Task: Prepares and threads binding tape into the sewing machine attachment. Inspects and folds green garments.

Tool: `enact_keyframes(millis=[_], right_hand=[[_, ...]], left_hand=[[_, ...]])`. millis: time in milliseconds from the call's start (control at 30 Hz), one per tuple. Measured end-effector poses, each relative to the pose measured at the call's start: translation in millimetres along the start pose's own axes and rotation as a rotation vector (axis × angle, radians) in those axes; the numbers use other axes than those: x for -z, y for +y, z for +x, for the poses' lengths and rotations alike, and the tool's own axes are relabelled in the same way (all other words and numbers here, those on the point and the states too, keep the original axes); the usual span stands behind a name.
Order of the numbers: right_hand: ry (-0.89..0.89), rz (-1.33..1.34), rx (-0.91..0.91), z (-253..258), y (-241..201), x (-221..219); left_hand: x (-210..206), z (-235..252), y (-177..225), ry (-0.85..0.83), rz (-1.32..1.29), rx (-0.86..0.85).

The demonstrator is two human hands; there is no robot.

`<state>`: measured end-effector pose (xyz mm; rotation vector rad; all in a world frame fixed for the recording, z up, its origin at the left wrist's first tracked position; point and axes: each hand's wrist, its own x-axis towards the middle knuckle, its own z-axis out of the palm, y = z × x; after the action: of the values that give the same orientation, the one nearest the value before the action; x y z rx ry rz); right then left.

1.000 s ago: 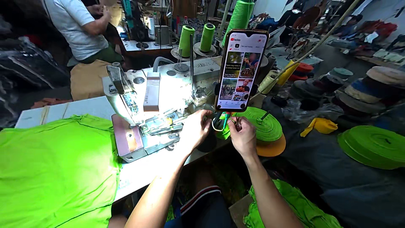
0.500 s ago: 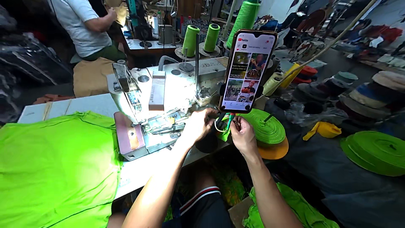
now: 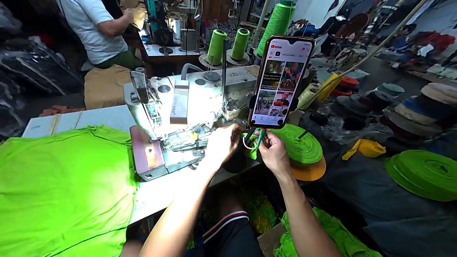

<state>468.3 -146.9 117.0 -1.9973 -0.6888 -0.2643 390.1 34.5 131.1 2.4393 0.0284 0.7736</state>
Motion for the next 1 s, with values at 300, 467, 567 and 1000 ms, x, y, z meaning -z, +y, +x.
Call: enact_keyframes(millis=[300,467,567,1000], right_hand=[[-0.04,-0.132,0.006,-2,-4,3],[-0.025,-0.149,0.038,-5,-2,3],[-0.037,-0.134,0.035,-5,-2,2],[-0.03,-0.251,0.001,-12,-7,17]], left_hand=[[1,-22,-5,0.143,0.106,-0.079],[5,-24,-9,0.128,0.159,-0.058],[4,-25,-10,0.159,0.161,-0.031],[11,-49,-6,0.162,0.23,0.059]])
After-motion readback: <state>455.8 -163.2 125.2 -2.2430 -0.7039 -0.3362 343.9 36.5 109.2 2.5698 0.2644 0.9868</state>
